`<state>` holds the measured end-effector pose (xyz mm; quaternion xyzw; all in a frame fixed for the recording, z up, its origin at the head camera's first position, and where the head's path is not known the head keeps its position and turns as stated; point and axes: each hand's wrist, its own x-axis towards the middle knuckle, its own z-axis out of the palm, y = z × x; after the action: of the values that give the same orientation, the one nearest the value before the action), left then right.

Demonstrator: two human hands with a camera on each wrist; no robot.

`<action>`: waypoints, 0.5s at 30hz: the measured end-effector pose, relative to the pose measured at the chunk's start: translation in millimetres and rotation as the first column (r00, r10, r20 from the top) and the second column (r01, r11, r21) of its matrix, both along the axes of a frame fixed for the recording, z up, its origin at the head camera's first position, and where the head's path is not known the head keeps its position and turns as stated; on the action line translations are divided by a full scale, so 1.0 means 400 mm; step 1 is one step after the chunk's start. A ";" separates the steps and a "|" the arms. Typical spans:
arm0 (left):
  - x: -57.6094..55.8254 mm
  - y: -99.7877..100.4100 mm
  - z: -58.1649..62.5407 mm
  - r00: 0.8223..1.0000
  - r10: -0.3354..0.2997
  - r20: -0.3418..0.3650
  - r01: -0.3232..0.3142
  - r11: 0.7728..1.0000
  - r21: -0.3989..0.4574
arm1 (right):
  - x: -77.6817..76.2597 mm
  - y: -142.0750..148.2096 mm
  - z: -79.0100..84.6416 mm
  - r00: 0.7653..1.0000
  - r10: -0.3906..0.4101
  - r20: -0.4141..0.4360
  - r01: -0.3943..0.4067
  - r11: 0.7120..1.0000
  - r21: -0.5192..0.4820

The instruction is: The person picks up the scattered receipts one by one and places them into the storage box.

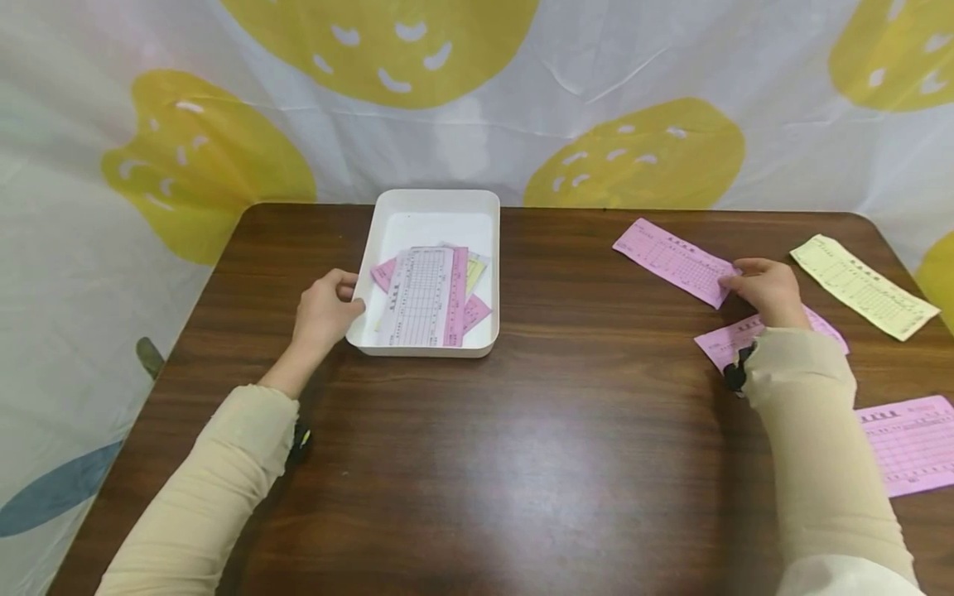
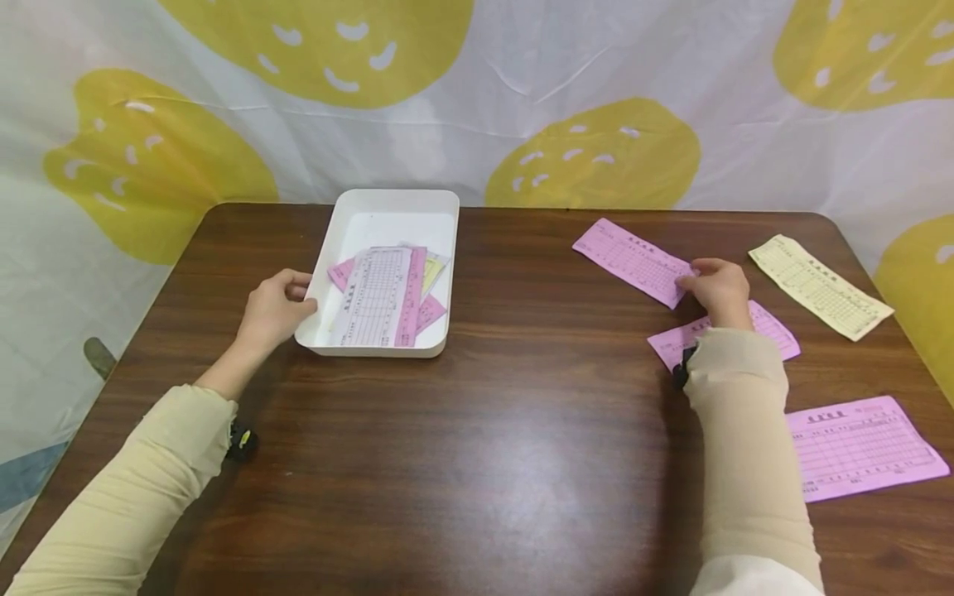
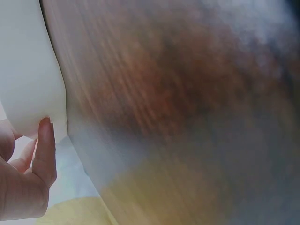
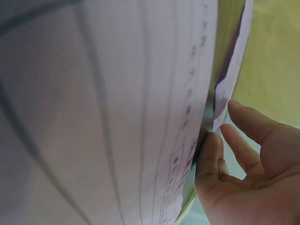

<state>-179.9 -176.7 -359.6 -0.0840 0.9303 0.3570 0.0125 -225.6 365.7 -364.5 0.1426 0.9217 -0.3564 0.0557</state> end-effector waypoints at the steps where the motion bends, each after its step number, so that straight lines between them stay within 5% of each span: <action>1: 0.000 0.000 0.000 1.000 0.000 -0.001 0.000 1.000 0.001 | -0.001 -0.001 -0.002 1.000 0.011 -0.003 -0.010 0.999 0.044; 5: 0.000 0.000 0.001 1.000 0.000 -0.001 0.000 1.000 0.005 | -0.002 -0.010 -0.006 1.000 0.026 -0.007 -0.025 0.991 0.135; 15: -0.001 -0.002 -0.004 1.000 0.003 0.000 -0.003 1.000 0.002 | -0.001 -0.019 0.000 1.000 0.006 0.012 -0.008 0.993 0.119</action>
<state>-180.3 -177.5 -361.1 -0.0854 0.9297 0.3581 0.0123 -226.2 357.9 -364.5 0.1445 0.9414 -0.2999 0.0536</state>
